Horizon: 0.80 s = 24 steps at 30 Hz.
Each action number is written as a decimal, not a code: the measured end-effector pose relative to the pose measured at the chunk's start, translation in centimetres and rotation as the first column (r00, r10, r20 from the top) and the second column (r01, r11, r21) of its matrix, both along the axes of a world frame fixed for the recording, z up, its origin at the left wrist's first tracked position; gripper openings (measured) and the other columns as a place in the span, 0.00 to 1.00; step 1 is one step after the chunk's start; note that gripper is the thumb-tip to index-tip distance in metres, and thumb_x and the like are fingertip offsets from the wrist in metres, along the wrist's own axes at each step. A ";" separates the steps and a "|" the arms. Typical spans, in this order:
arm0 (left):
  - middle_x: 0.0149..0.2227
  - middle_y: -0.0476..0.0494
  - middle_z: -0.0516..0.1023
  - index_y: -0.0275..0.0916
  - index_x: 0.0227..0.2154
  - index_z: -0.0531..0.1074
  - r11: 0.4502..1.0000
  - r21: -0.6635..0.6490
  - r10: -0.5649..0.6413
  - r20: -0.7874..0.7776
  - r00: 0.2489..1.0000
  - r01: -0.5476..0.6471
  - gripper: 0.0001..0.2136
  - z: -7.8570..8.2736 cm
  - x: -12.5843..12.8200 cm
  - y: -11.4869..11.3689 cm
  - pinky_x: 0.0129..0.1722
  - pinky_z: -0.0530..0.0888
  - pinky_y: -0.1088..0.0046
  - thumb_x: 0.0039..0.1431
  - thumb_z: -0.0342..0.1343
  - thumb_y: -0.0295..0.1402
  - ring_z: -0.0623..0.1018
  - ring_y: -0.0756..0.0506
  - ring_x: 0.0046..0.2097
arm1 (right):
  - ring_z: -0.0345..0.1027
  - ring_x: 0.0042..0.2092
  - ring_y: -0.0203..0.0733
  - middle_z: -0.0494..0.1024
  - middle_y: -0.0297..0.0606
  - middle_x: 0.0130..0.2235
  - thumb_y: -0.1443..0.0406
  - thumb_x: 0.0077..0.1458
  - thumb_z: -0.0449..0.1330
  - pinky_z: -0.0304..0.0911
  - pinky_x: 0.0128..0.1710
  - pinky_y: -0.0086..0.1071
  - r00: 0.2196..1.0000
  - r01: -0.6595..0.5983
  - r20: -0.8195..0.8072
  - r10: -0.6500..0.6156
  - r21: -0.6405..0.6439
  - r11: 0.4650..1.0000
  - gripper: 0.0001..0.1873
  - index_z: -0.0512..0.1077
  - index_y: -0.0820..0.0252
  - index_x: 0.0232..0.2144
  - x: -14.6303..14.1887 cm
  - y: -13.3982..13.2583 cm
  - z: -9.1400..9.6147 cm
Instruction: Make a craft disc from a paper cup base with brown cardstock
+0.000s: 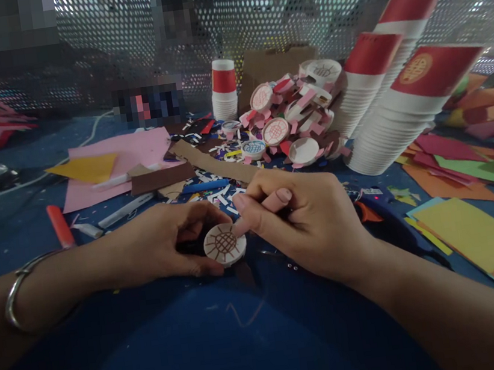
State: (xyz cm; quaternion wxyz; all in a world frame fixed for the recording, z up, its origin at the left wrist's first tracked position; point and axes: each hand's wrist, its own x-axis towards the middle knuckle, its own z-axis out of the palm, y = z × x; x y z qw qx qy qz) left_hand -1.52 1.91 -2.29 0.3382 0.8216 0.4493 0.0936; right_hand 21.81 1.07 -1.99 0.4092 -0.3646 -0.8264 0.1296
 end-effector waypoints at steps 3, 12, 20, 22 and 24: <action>0.24 0.58 0.61 0.45 0.50 0.75 1.000 0.030 0.001 -0.009 1.000 -0.001 0.26 0.2 0.1 0.0 0.24 0.58 0.75 0.49 0.69 0.48 0.65 0.50 0.26 | 0.64 0.22 0.31 0.76 0.30 0.22 0.64 0.64 0.63 0.56 0.21 0.28 1.000 0.010 0.025 -0.010 0.002 1.000 0.13 0.75 0.57 0.25 0.1 0.0 0.0; 0.24 0.57 0.66 0.40 0.50 0.74 0.997 0.068 0.021 -0.005 1.000 -0.020 0.25 0.7 -0.1 -0.3 0.24 0.61 0.74 0.51 0.69 0.44 0.68 0.49 0.26 | 0.69 0.21 0.34 0.74 0.31 0.21 0.59 0.66 0.61 0.56 0.20 0.30 0.991 0.124 -0.056 -0.121 0.051 0.991 0.14 0.76 0.55 0.28 0.0 -0.2 0.0; 0.27 0.54 0.70 0.40 0.49 0.75 0.994 0.105 0.004 -0.004 1.000 -0.004 0.25 0.6 -0.5 -0.3 0.26 0.65 0.74 0.52 0.69 0.47 0.70 0.49 0.27 | 0.66 0.21 0.36 0.72 0.31 0.21 0.54 0.66 0.61 0.58 0.22 0.33 0.990 0.136 -0.024 -0.138 -0.060 0.989 0.12 0.78 0.51 0.34 -0.1 0.2 0.0; 0.29 0.52 0.72 0.40 0.50 0.76 0.993 0.120 0.006 -0.042 0.999 -0.001 0.25 0.7 -0.4 -0.3 0.27 0.65 0.74 0.52 0.68 0.46 0.71 0.48 0.28 | 0.65 0.21 0.35 0.71 0.30 0.21 0.53 0.66 0.61 0.59 0.22 0.33 0.993 0.106 -0.035 -0.109 -0.081 0.991 0.12 0.78 0.52 0.35 0.0 0.4 -0.3; 0.30 0.51 0.73 0.40 0.50 0.76 0.992 0.128 0.007 -0.064 0.998 0.001 0.25 0.9 -0.4 -0.4 0.26 0.64 0.74 0.52 0.68 0.47 0.72 0.48 0.29 | 0.64 0.21 0.35 0.69 0.29 0.20 0.53 0.66 0.61 0.59 0.23 0.32 0.995 0.093 -0.036 -0.096 -0.076 0.993 0.12 0.78 0.52 0.36 0.1 0.5 -0.5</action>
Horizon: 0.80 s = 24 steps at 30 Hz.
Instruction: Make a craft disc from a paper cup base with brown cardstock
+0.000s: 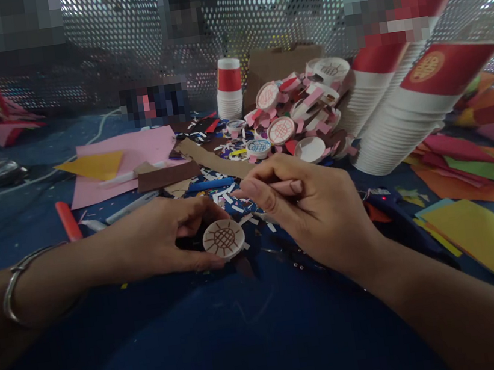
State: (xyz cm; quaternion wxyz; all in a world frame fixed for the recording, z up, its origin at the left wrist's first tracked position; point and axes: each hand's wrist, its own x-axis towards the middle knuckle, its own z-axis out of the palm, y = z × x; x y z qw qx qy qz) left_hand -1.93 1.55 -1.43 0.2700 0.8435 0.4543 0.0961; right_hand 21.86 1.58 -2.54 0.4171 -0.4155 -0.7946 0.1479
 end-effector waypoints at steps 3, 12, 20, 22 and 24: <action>0.31 0.51 0.75 0.41 0.51 0.75 1.000 0.007 -0.004 -0.012 1.000 0.004 0.25 0.1 0.0 -0.1 0.27 0.65 0.74 0.53 0.67 0.48 0.74 0.47 0.30 | 0.63 0.21 0.35 0.70 0.30 0.21 0.53 0.67 0.60 0.58 0.23 0.33 1.000 -0.010 0.002 0.010 -0.007 1.000 0.12 0.78 0.51 0.36 0.1 0.1 -0.3; 0.32 0.51 0.78 0.42 0.50 0.74 1.000 -0.006 -0.006 -0.040 0.999 0.006 0.24 0.3 -0.1 -0.3 0.29 0.67 0.73 0.53 0.67 0.47 0.79 0.45 0.33 | 0.64 0.24 0.36 0.78 0.34 0.31 0.52 0.66 0.60 0.60 0.27 0.36 1.000 -0.032 0.000 0.032 -0.072 0.997 0.13 0.79 0.51 0.39 0.1 0.3 -0.4; 0.27 0.54 0.74 0.42 0.46 0.75 0.999 0.010 -0.035 -0.032 0.999 0.036 0.20 0.7 -0.4 -0.5 0.25 0.64 0.74 0.54 0.66 0.46 0.75 0.48 0.29 | 0.66 0.24 0.36 0.78 0.33 0.30 0.52 0.67 0.59 0.62 0.28 0.34 0.998 -0.027 0.046 0.032 -0.090 0.996 0.14 0.79 0.51 0.41 0.1 0.5 -0.6; 0.27 0.54 0.72 0.41 0.44 0.75 0.999 0.016 -0.048 -0.022 0.999 0.048 0.19 0.7 -0.6 -0.6 0.25 0.63 0.73 0.54 0.66 0.47 0.73 0.48 0.27 | 0.67 0.25 0.36 0.79 0.33 0.31 0.51 0.66 0.59 0.61 0.27 0.33 0.998 -0.034 0.055 0.040 -0.107 0.994 0.14 0.79 0.51 0.42 0.1 0.5 -0.5; 0.26 0.54 0.71 0.41 0.44 0.75 0.998 0.017 -0.054 -0.003 0.999 0.054 0.20 0.6 -0.7 -0.5 0.24 0.62 0.73 0.55 0.65 0.48 0.72 0.48 0.26 | 0.67 0.25 0.36 0.79 0.33 0.31 0.51 0.67 0.59 0.61 0.26 0.33 0.997 -0.036 0.064 0.044 -0.117 0.992 0.14 0.78 0.51 0.43 0.1 0.4 -0.5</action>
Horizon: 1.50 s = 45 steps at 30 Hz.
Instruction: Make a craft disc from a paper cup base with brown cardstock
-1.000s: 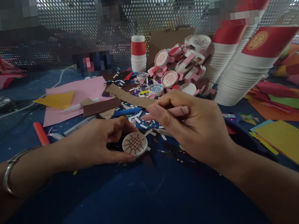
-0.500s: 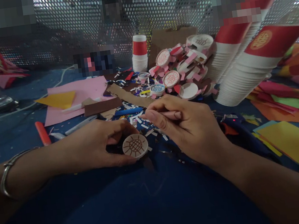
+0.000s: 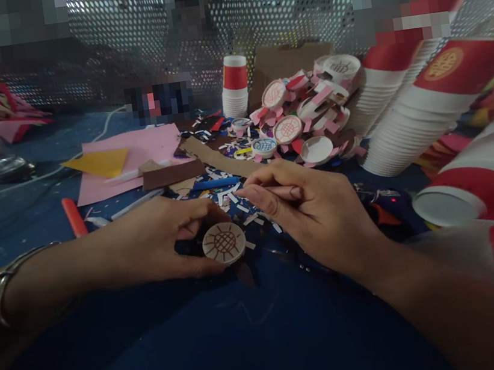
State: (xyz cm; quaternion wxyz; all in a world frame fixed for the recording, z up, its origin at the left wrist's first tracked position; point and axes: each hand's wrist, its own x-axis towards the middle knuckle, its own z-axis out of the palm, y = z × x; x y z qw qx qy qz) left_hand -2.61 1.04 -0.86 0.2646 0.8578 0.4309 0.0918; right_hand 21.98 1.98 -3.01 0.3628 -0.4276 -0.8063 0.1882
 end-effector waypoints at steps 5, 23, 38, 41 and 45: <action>0.25 0.55 0.69 0.43 0.45 0.76 1.000 -0.002 -0.009 0.038 0.999 0.009 0.19 -0.3 -0.2 0.1 0.24 0.61 0.73 0.55 0.66 0.48 0.68 0.50 0.24 | 0.69 0.25 0.37 0.79 0.32 0.30 0.52 0.67 0.59 0.62 0.27 0.34 0.999 0.003 0.041 -0.004 0.015 1.000 0.13 0.78 0.50 0.44 0.1 0.1 0.1; 0.26 0.55 0.69 0.42 0.47 0.74 0.999 0.049 -0.020 -0.004 1.000 0.021 0.18 0.4 -0.8 0.0 0.26 0.63 0.75 0.55 0.64 0.43 0.67 0.50 0.24 | 0.77 0.46 0.51 0.83 0.43 0.46 0.57 0.64 0.61 0.70 0.42 0.41 0.935 -0.214 0.295 0.198 0.024 0.977 0.15 0.77 0.57 0.49 -0.1 0.0 -0.4; 0.39 0.48 0.79 0.45 0.55 0.71 0.942 0.332 -0.029 -0.045 0.999 0.042 0.22 1.1 -0.3 -1.0 0.31 0.63 0.72 0.59 0.63 0.41 0.73 0.48 0.31 | 0.74 0.36 0.41 0.82 0.37 0.36 0.57 0.66 0.60 0.66 0.33 0.32 0.971 -0.201 0.105 0.216 -0.137 0.970 0.12 0.77 0.57 0.35 -0.6 -0.8 0.9; 0.43 0.48 0.79 0.46 0.57 0.69 0.943 0.331 -0.025 -0.023 0.999 0.031 0.22 0.8 -0.2 -1.0 0.31 0.64 0.72 0.61 0.62 0.43 0.73 0.49 0.30 | 0.73 0.30 0.37 0.81 0.34 0.30 0.56 0.65 0.62 0.65 0.28 0.29 0.975 -0.209 0.013 0.220 -0.262 0.942 0.11 0.77 0.56 0.36 -0.7 -0.8 0.9; 0.31 0.53 0.71 0.45 0.62 0.62 0.970 0.222 0.074 0.121 0.990 -0.099 0.33 0.6 -0.1 -1.0 0.27 0.64 0.73 0.57 0.65 0.48 0.69 0.49 0.27 | 0.71 0.24 0.34 0.81 0.32 0.29 0.54 0.63 0.64 0.64 0.24 0.26 0.982 -0.185 -0.092 0.164 -0.312 0.932 0.12 0.78 0.56 0.36 -0.7 -0.8 1.0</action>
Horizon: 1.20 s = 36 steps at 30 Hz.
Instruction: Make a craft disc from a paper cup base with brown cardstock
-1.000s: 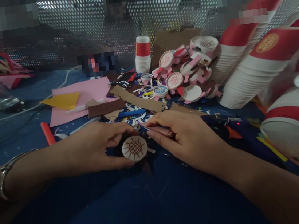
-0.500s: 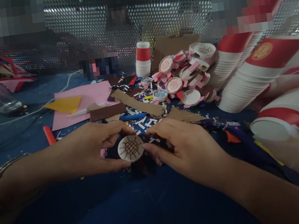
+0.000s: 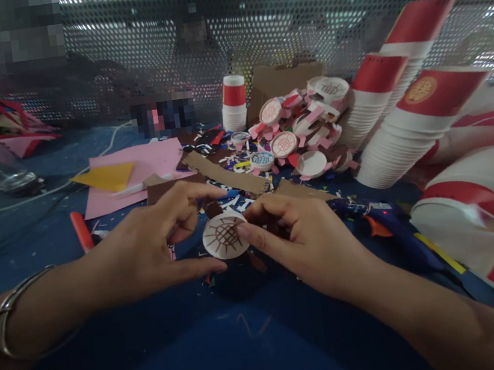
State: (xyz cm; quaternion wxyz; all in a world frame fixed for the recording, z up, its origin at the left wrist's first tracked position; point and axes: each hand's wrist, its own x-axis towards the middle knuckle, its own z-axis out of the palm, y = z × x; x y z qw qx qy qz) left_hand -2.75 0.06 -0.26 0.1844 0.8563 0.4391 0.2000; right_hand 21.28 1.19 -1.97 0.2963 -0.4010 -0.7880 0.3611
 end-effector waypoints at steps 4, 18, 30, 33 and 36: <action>0.26 0.58 0.62 0.41 0.65 0.54 0.988 -0.118 0.130 0.239 0.962 -0.104 0.42 -0.6 0.1 0.3 0.25 0.63 0.74 0.54 0.68 0.50 0.66 0.50 0.26 | 0.68 0.21 0.31 0.81 0.31 0.30 0.54 0.61 0.65 0.61 0.20 0.25 0.998 0.054 -0.046 -0.053 0.019 0.998 0.13 0.78 0.56 0.35 0.0 -0.1 0.2; 0.26 0.52 0.73 0.38 0.36 0.72 0.845 -0.532 0.141 0.337 0.931 0.065 0.17 -0.4 1.6 0.0 0.19 0.68 0.80 0.69 0.52 0.48 0.73 0.53 0.24 | 0.67 0.21 0.30 0.78 0.30 0.26 0.57 0.63 0.64 0.59 0.20 0.23 0.993 0.053 -0.106 -0.050 0.025 0.998 0.11 0.77 0.58 0.34 0.0 -0.2 0.4; 0.37 0.44 0.83 0.40 0.42 0.75 0.794 -0.607 0.405 0.567 0.717 0.032 0.14 -1.6 1.2 0.6 0.37 0.81 0.71 0.68 0.56 0.46 0.83 0.46 0.34 | 0.68 0.25 0.31 0.81 0.33 0.35 0.60 0.64 0.62 0.61 0.23 0.26 0.989 0.145 0.005 -0.150 0.208 0.967 0.08 0.79 0.57 0.40 -0.1 0.1 -0.8; 0.37 0.44 0.83 0.41 0.45 0.75 0.794 -0.608 0.401 0.540 0.740 0.014 0.15 -1.9 1.0 0.8 0.39 0.81 0.69 0.68 0.55 0.47 0.83 0.45 0.37 | 0.69 0.28 0.33 0.81 0.33 0.34 0.63 0.63 0.62 0.61 0.25 0.26 0.991 0.116 0.034 -0.129 0.253 0.960 0.06 0.79 0.57 0.39 -0.1 0.1 -0.8; 0.38 0.45 0.84 0.41 0.46 0.76 0.813 -0.582 0.372 0.532 0.761 0.009 0.16 -2.1 1.0 1.1 0.40 0.79 0.70 0.69 0.54 0.47 0.82 0.45 0.39 | 0.67 0.27 0.32 0.79 0.32 0.33 0.64 0.63 0.62 0.60 0.25 0.27 0.993 0.100 0.042 -0.115 0.257 0.961 0.06 0.79 0.57 0.38 -0.1 0.2 -0.8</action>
